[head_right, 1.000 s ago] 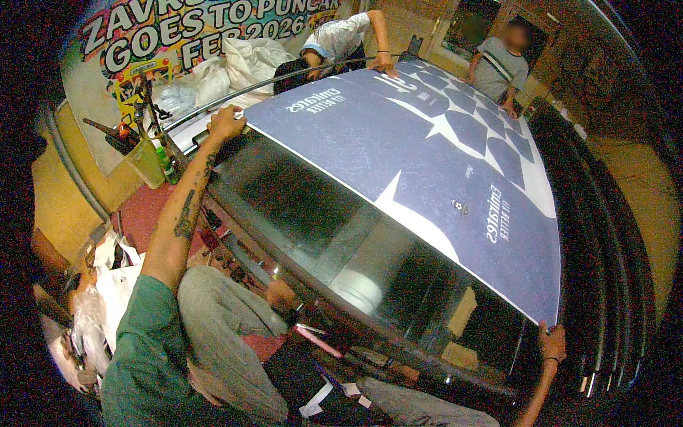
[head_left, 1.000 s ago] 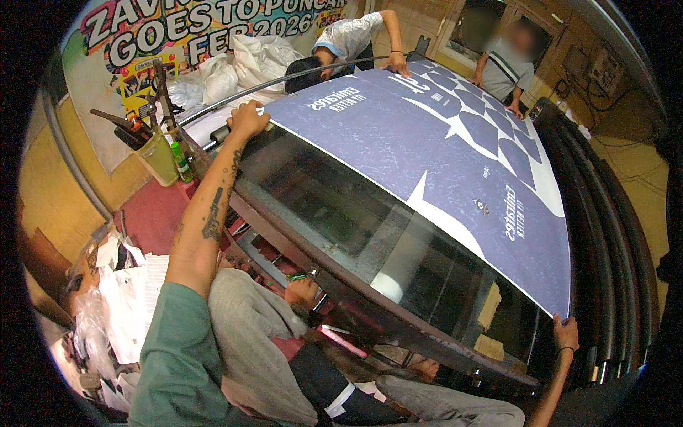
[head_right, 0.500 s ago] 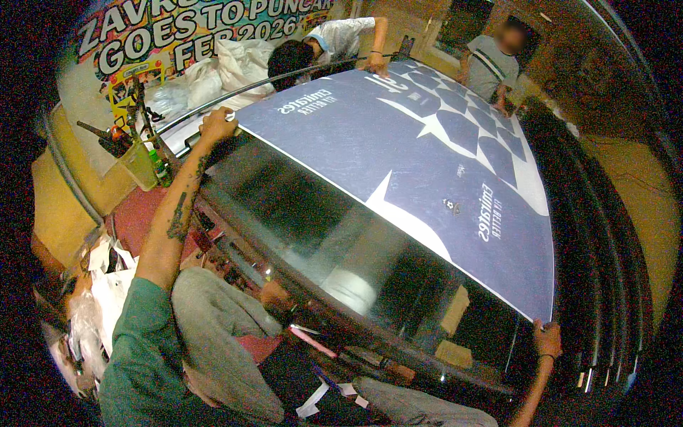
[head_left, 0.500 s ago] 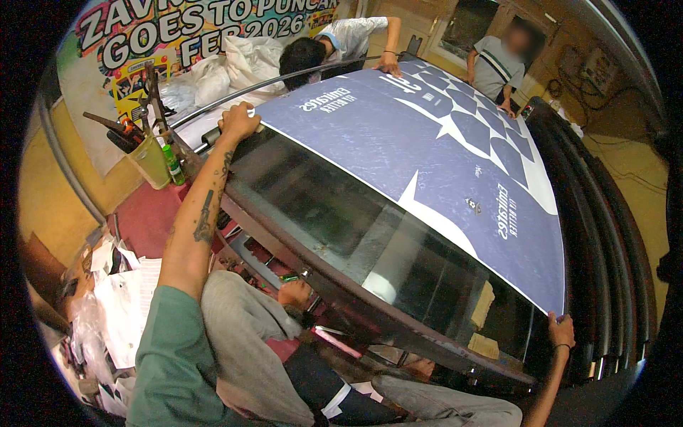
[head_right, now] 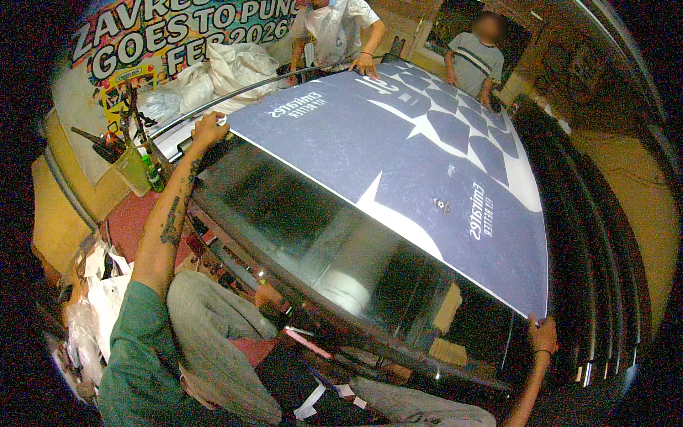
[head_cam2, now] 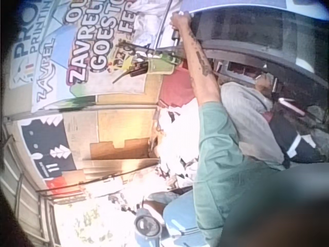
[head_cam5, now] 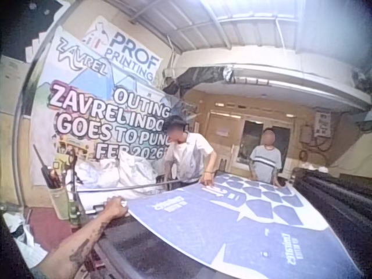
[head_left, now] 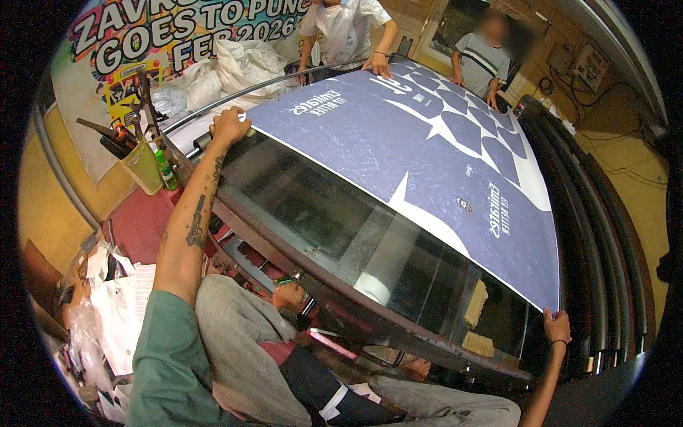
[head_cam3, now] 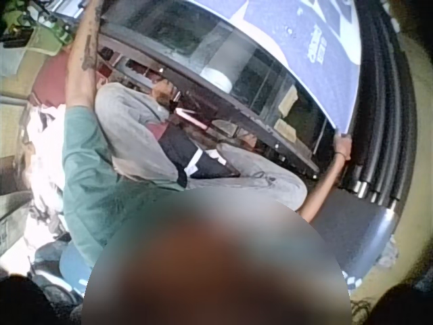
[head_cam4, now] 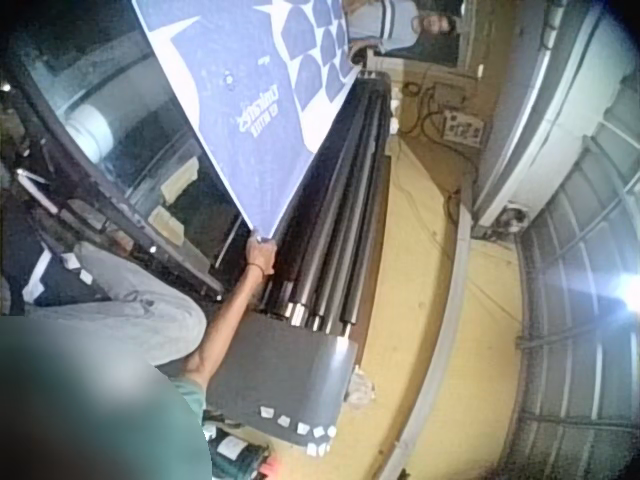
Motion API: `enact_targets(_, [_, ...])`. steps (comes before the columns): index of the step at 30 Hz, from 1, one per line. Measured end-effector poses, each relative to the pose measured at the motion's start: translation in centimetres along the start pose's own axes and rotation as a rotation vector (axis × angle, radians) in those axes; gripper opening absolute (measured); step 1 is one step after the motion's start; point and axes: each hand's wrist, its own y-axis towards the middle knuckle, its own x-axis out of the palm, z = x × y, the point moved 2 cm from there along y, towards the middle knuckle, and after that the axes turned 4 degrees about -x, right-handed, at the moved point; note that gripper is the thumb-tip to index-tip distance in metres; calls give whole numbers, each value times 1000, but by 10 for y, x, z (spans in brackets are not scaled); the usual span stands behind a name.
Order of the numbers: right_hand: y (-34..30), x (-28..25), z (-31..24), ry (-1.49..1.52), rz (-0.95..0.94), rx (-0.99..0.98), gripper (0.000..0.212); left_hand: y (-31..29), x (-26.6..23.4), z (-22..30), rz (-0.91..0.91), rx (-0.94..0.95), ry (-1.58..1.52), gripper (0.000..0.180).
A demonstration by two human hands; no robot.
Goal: The person applies a large white vinyl sheet to a vehicle's windshield, smoothing it with both hands to remove air bubbles and ensure adhesion. Two other people assist by holding and aligning the sheet during the process.
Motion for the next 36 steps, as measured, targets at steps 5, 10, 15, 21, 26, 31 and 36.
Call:
enact_targets(5, [-5, -6, -5, -26, -48, 46, 71, 1, 0, 1, 7, -18, 26, 59])
enact_targets(10, [-5, -8, -7, -6, -69, 50, 71, 2, 2, -1, 12, -13, 29, 58])
enact_targets(15, [-4, -7, -5, -15, -86, 80, 71, 5, 3, -3, 7, -16, 33, 57])
enact_targets(21, [-3, -3, -2, -12, -51, 57, 73, 4, 2, -2, -9, -19, 37, 57])
enact_targets(26, [-3, -2, -2, 5, -26, 57, 60, 0, 2, -2, 14, 2, 38, 56])
enact_targets(31, [-6, -5, -6, -25, -33, 46, 67, 2, 4, -3, 11, -15, 53, 57])
enact_targets(36, [-6, -3, -3, -15, -12, 82, 62, 2, 4, -2, 0, -7, 43, 58])
